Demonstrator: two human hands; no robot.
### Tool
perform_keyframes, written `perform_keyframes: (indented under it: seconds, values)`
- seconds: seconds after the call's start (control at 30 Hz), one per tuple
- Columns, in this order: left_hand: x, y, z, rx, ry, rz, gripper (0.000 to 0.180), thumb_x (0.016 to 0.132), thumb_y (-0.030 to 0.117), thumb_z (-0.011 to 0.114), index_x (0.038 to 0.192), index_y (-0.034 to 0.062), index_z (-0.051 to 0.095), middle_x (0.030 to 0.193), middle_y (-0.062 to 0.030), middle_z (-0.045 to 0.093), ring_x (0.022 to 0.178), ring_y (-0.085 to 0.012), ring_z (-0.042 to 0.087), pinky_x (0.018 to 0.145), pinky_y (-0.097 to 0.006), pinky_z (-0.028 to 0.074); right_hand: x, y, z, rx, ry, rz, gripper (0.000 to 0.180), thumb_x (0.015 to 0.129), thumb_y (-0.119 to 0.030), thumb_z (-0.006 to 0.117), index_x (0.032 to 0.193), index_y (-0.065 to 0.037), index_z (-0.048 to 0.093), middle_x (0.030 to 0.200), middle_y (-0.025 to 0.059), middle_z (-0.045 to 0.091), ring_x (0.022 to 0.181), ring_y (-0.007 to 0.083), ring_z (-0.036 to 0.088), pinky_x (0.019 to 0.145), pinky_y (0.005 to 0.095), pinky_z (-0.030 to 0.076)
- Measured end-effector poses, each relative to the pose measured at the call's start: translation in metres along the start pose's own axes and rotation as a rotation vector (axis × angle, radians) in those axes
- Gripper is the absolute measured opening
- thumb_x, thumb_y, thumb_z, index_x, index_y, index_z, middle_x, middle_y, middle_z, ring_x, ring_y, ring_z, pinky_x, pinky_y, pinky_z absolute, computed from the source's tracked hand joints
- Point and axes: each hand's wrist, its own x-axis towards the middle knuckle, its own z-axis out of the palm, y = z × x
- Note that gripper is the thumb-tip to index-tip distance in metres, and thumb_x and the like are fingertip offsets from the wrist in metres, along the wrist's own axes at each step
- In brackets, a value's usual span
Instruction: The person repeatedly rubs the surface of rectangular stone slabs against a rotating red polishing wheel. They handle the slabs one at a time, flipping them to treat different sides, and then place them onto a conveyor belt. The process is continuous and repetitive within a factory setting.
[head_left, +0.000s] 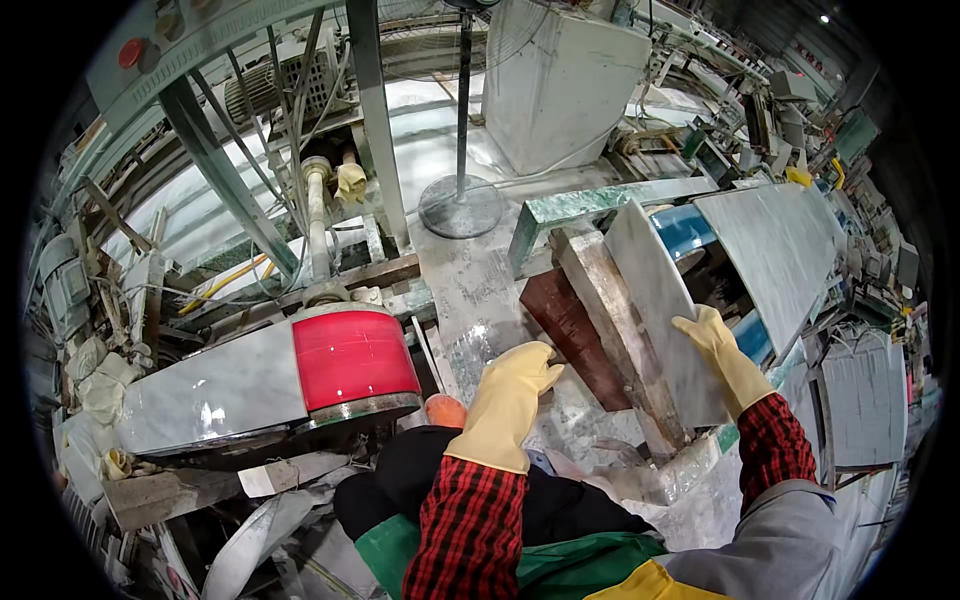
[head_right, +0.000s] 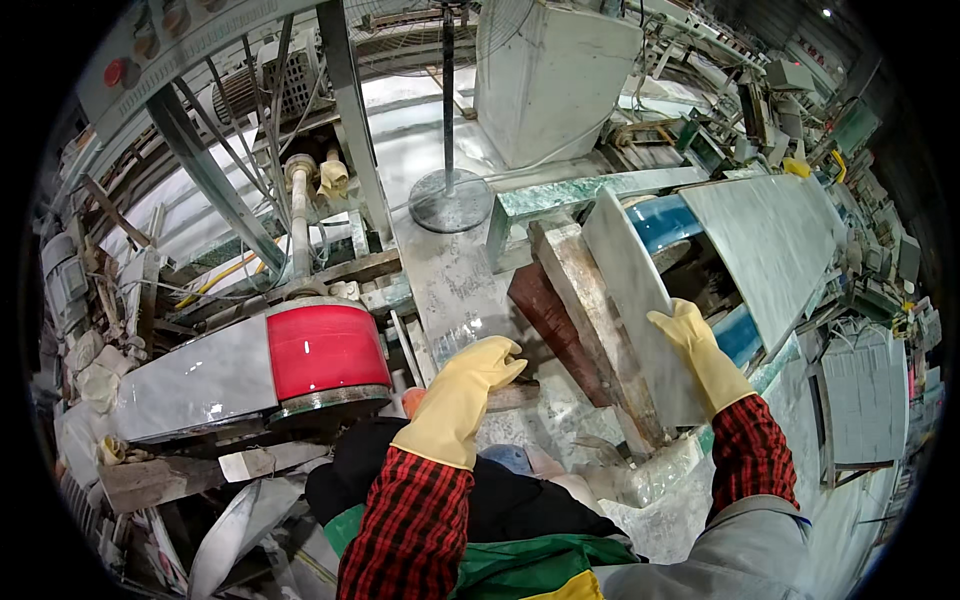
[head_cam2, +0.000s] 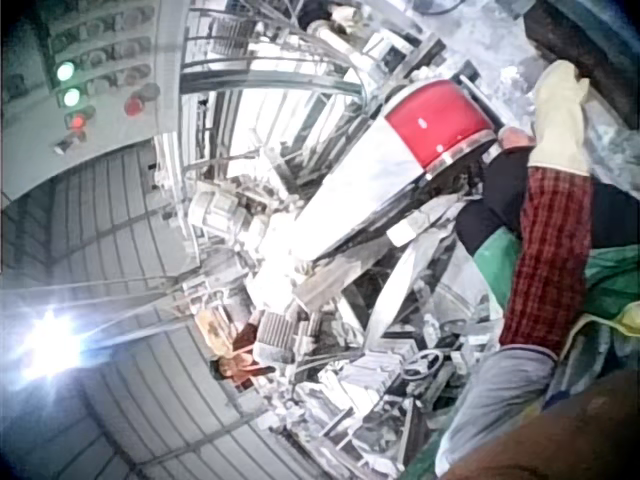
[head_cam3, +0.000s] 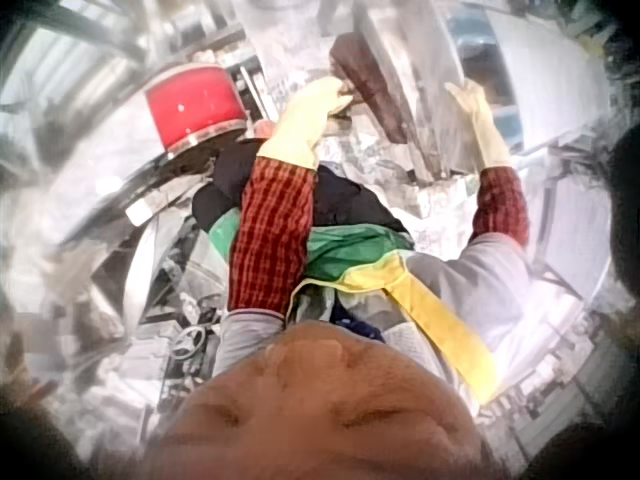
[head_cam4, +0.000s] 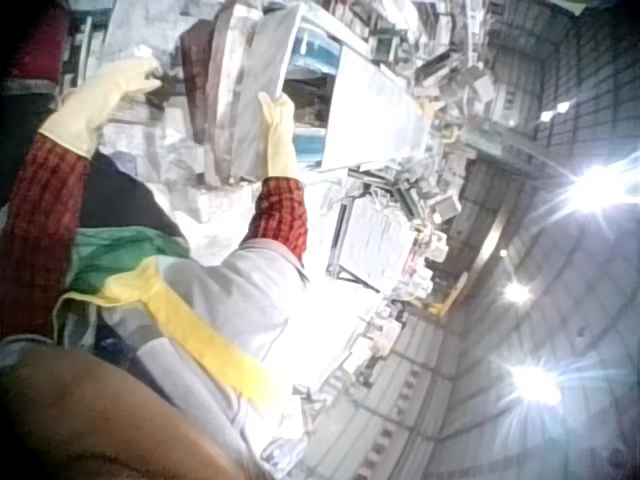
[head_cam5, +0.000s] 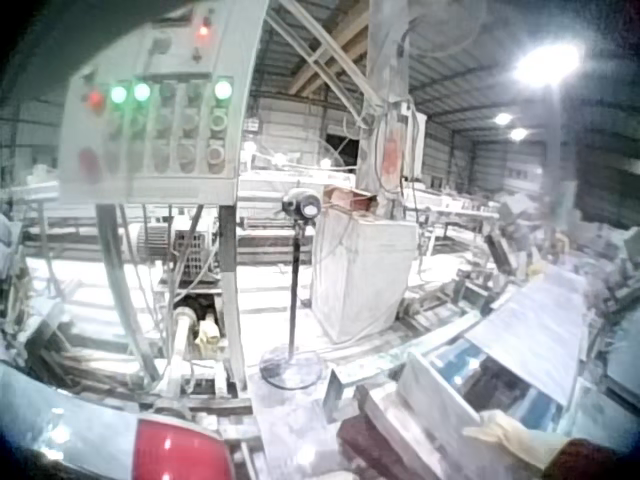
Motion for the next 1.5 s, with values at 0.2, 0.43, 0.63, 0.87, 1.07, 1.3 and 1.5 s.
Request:
perform_keyframes:
  seconds: [0.2,0.43,0.63,0.87,1.07,1.3,1.5]
  values:
    - [-0.001,0.018,0.003,-0.014,0.046,0.053,0.046,0.084,0.038,0.067,0.115,0.0035,0.063,0.104,-0.0165,0.067,0.099,-0.0314,0.064,0.085,-0.036,0.050,0.017,0.037,-0.004,-0.006,-0.008,0.007,0.040,0.080,-0.030,0.069,0.108,-0.001,0.065,0.086,0.0078,0.067,0.078,0.0174,0.065,0.071,0.0328,0.050]
    - [0.012,0.011,0.009,0.007,-0.040,-0.045,0.037,0.087,0.033,0.065,0.117,0.0109,0.061,0.119,-0.0115,0.063,0.114,-0.0317,0.057,0.094,-0.041,0.046,0.003,0.006,0.005,-0.053,-0.105,-0.039,0.050,0.078,-0.040,0.069,0.109,-0.001,0.065,0.094,0.0137,0.068,0.089,0.0219,0.065,0.080,0.0355,0.048]
    - [0.012,0.019,0.010,0.054,-0.036,-0.006,0.039,0.087,0.035,0.065,0.119,0.0128,0.061,0.121,-0.0111,0.062,0.114,-0.0318,0.057,0.095,-0.041,0.046,-0.025,-0.023,0.004,-0.166,-0.159,-0.069,0.043,0.080,-0.034,0.069,0.106,-0.001,0.066,0.086,0.0095,0.067,0.080,0.0166,0.060,0.076,0.0337,0.048]
    - [0.011,0.022,0.005,0.101,-0.107,-0.004,0.039,0.087,0.036,0.063,0.119,0.0144,0.062,0.120,-0.0114,0.062,0.111,-0.0328,0.058,0.094,-0.042,0.046,-0.008,-0.004,0.005,-0.098,-0.207,-0.199,0.054,0.077,-0.040,0.069,0.108,0.004,0.063,0.086,0.0112,0.066,0.079,0.0176,0.061,0.073,0.0349,0.049]
    - [0.004,0.020,0.004,0.076,-0.048,0.038,0.042,0.086,0.036,0.064,0.118,0.0078,0.062,0.114,-0.0153,0.065,0.107,-0.0331,0.060,0.090,-0.039,0.048,0.000,0.004,0.006,-0.046,-0.293,-0.151,0.047,0.080,-0.035,0.069,0.106,0.004,0.063,0.085,0.0058,0.066,0.078,0.0126,0.059,0.071,0.0316,0.049]
    - [0.003,0.011,0.006,0.075,-0.017,0.075,0.048,0.086,0.036,0.064,0.119,0.0010,0.061,0.111,-0.0189,0.066,0.104,-0.0332,0.063,0.089,-0.037,0.050,0.004,0.005,0.010,-0.049,-0.284,-0.207,0.042,0.081,-0.033,0.069,0.104,0.002,0.065,0.084,0.0025,0.065,0.078,0.0110,0.059,0.072,0.0303,0.049]
    - [0.004,0.011,0.007,0.092,-0.016,0.097,0.047,0.086,0.035,0.064,0.119,0.0008,0.061,0.110,-0.0190,0.066,0.103,-0.0321,0.064,0.088,-0.037,0.050,0.011,0.018,0.012,-0.094,-0.260,-0.201,0.048,0.079,-0.042,0.067,0.104,-0.001,0.067,0.088,0.0095,0.068,0.082,0.0179,0.063,0.076,0.0330,0.050]
